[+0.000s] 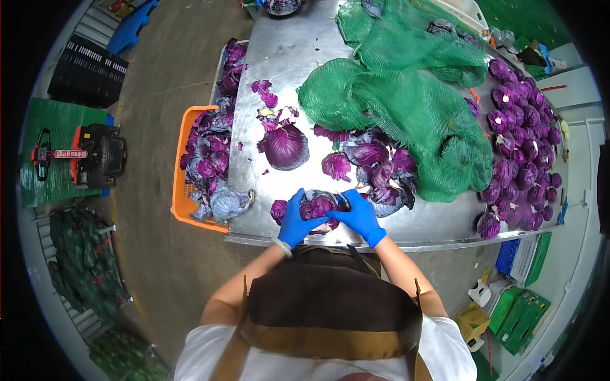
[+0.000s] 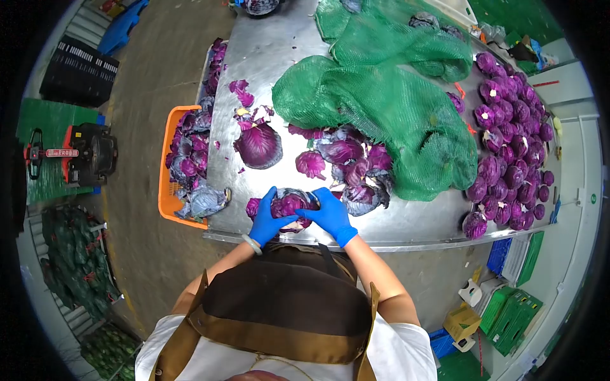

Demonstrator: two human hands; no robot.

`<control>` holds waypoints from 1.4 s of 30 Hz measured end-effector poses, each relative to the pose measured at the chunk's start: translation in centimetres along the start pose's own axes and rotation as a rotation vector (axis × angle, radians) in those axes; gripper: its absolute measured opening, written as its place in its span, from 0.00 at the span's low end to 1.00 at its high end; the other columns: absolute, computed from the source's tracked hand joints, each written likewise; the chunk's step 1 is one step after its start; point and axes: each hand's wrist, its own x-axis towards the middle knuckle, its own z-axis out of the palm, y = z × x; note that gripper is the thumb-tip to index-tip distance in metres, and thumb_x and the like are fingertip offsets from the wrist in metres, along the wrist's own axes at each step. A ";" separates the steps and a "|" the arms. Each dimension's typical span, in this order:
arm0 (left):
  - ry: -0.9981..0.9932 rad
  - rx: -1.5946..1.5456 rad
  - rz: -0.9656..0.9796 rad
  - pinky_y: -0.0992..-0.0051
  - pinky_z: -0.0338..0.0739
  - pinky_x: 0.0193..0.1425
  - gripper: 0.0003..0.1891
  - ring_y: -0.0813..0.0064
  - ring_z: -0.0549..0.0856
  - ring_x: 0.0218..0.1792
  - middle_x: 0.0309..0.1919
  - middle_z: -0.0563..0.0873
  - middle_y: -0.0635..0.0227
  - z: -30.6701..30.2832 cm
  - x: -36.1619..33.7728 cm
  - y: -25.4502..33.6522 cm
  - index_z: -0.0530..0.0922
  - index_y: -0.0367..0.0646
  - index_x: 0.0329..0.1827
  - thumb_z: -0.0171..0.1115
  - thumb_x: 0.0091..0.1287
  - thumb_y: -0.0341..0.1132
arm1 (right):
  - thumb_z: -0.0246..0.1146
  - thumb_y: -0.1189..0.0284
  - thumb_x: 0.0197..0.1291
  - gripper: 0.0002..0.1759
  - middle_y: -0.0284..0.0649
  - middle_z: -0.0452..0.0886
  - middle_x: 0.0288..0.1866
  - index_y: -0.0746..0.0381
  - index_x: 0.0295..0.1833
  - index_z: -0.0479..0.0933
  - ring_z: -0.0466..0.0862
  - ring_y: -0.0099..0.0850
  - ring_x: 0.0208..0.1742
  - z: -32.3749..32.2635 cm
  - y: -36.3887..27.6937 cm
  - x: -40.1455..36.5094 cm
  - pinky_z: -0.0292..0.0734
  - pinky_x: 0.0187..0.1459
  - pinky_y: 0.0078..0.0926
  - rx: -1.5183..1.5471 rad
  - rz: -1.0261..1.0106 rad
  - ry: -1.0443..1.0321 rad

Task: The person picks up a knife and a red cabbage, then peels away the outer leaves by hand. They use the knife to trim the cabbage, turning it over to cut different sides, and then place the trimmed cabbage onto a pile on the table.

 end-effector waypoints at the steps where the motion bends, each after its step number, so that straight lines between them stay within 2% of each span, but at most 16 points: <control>1: -0.013 0.019 0.004 0.61 0.66 0.73 0.58 0.56 0.71 0.69 0.68 0.68 0.48 0.2 0.2 0.5 0.55 0.32 0.77 0.84 0.48 0.47 | 0.77 0.57 0.51 0.35 0.46 0.80 0.55 0.60 0.62 0.76 0.83 0.42 0.57 0.3 -0.3 0.1 0.77 0.58 0.36 0.043 -0.062 0.069; 3: -0.030 0.060 0.001 0.62 0.67 0.73 0.58 0.58 0.71 0.68 0.67 0.69 0.48 0.0 0.8 1.6 0.56 0.31 0.76 0.84 0.48 0.47 | 0.75 0.60 0.54 0.30 0.46 0.81 0.53 0.61 0.60 0.77 0.83 0.42 0.56 0.6 -0.5 0.7 0.77 0.57 0.35 0.067 -0.215 0.162; 7: -0.167 0.026 -0.040 0.61 0.67 0.73 0.58 0.54 0.71 0.68 0.67 0.69 0.46 -1.5 2.0 1.5 0.58 0.33 0.76 0.84 0.46 0.50 | 0.72 0.60 0.59 0.23 0.46 0.84 0.50 0.60 0.56 0.80 0.84 0.44 0.53 -0.2 2.3 3.6 0.78 0.53 0.37 0.117 -0.209 -0.108; 10: -0.237 0.077 0.130 0.61 0.68 0.72 0.57 0.55 0.73 0.69 0.67 0.71 0.45 -1.6 2.9 0.2 0.60 0.31 0.75 0.83 0.47 0.51 | 0.70 0.58 0.56 0.20 0.45 0.86 0.49 0.56 0.51 0.82 0.87 0.45 0.45 -1.4 0.9 3.6 0.82 0.47 0.38 -0.329 -0.213 -0.178; 13: -0.285 0.093 0.049 0.60 0.67 0.73 0.58 0.51 0.73 0.69 0.68 0.71 0.43 -1.3 3.3 2.3 0.60 0.33 0.76 0.83 0.45 0.51 | 0.68 0.61 0.50 0.14 0.43 0.86 0.40 0.58 0.38 0.79 0.85 0.51 0.36 -0.1 -0.2 3.5 0.80 0.39 0.47 -0.534 -0.331 -0.024; 18: -0.307 0.248 0.174 0.58 0.66 0.74 0.56 0.48 0.70 0.71 0.69 0.69 0.46 -1.6 3.5 4.6 0.58 0.43 0.78 0.81 0.47 0.51 | 0.70 0.65 0.49 0.16 0.54 0.84 0.35 0.65 0.39 0.81 0.86 0.50 0.36 -0.9 4.8 6.0 0.79 0.39 0.41 -0.119 -0.130 0.180; 20: -0.363 0.230 0.128 0.60 0.63 0.76 0.54 0.52 0.69 0.73 0.72 0.68 0.48 -1.8 3.8 5.3 0.59 0.46 0.78 0.81 0.49 0.50 | 0.71 0.65 0.50 0.18 0.55 0.85 0.37 0.65 0.43 0.82 0.87 0.47 0.38 -1.6 5.6 6.4 0.80 0.40 0.39 -0.035 -0.015 0.035; 23: -0.459 0.235 0.276 0.60 0.62 0.77 0.52 0.52 0.66 0.74 0.74 0.65 0.46 -2.6 4.4 4.7 0.61 0.48 0.78 0.80 0.50 0.48 | 0.71 0.64 0.49 0.20 0.54 0.86 0.40 0.63 0.47 0.82 0.87 0.50 0.42 -0.8 9.1 6.2 0.80 0.43 0.43 -0.192 0.083 0.138; 24: -0.515 0.271 0.311 0.60 0.60 0.78 0.51 0.50 0.63 0.77 0.76 0.62 0.46 -3.0 4.5 4.0 0.62 0.49 0.77 0.80 0.50 0.46 | 0.71 0.69 0.51 0.18 0.46 0.86 0.35 0.67 0.47 0.81 0.85 0.33 0.33 -0.3 10.8 6.0 0.81 0.41 0.31 -0.043 -0.008 0.263; 26: -0.566 0.315 0.414 0.58 0.58 0.78 0.51 0.47 0.59 0.78 0.77 0.59 0.45 -3.9 3.9 3.8 0.62 0.49 0.78 0.80 0.48 0.43 | 0.70 0.73 0.53 0.16 0.38 0.86 0.37 0.66 0.48 0.81 0.83 0.24 0.38 0.1 11.7 6.0 0.80 0.45 0.27 0.203 0.113 0.120; 28: -0.315 0.252 0.358 0.57 0.61 0.77 0.52 0.49 0.66 0.73 0.73 0.64 0.46 -4.2 2.1 1.8 0.62 0.48 0.77 0.81 0.47 0.44 | 0.69 0.71 0.61 0.15 0.34 0.84 0.46 0.65 0.52 0.81 0.81 0.22 0.48 1.2 10.5 4.8 0.76 0.53 0.24 0.467 -0.013 0.014; 30: -0.137 0.058 0.153 0.57 0.62 0.76 0.52 0.50 0.68 0.72 0.70 0.67 0.47 -4.7 0.5 0.9 0.62 0.41 0.76 0.81 0.49 0.44 | 0.69 0.66 0.64 0.18 0.34 0.84 0.47 0.66 0.54 0.80 0.81 0.22 0.48 0.4 5.6 2.8 0.76 0.53 0.23 0.512 0.156 -0.004; 31: -0.192 -0.300 -0.236 0.58 0.64 0.75 0.54 0.52 0.69 0.70 0.67 0.68 0.47 -4.1 0.3 0.6 0.60 0.34 0.75 0.82 0.50 0.47 | 0.71 0.61 0.63 0.23 0.35 0.83 0.49 0.65 0.57 0.79 0.80 0.21 0.49 0.5 5.1 2.2 0.75 0.54 0.23 0.502 0.167 -0.009; 35: -0.048 -0.100 0.064 0.59 0.70 0.70 0.58 0.51 0.73 0.66 0.67 0.67 0.47 -0.9 0.3 -0.9 0.58 0.35 0.75 0.84 0.45 0.51 | 0.74 0.42 0.48 0.42 0.52 0.83 0.52 0.61 0.61 0.76 0.83 0.47 0.54 0.9 0.0 0.3 0.76 0.58 0.40 0.002 0.116 -0.067; 41: -0.043 0.125 0.116 0.60 0.73 0.68 0.57 0.51 0.75 0.63 0.63 0.69 0.50 -1.2 0.3 2.6 0.62 0.38 0.72 0.85 0.41 0.52 | 0.73 0.55 0.53 0.28 0.53 0.84 0.43 0.63 0.53 0.79 0.86 0.47 0.46 0.9 4.3 0.2 0.79 0.51 0.39 -0.051 -0.118 -0.156; 42: -0.058 0.152 0.137 0.60 0.73 0.69 0.57 0.51 0.75 0.63 0.63 0.69 0.51 -1.4 0.2 2.8 0.62 0.38 0.72 0.85 0.40 0.52 | 0.72 0.58 0.54 0.25 0.51 0.85 0.41 0.62 0.52 0.79 0.86 0.48 0.45 1.2 5.5 0.3 0.79 0.49 0.41 -0.114 -0.013 -0.100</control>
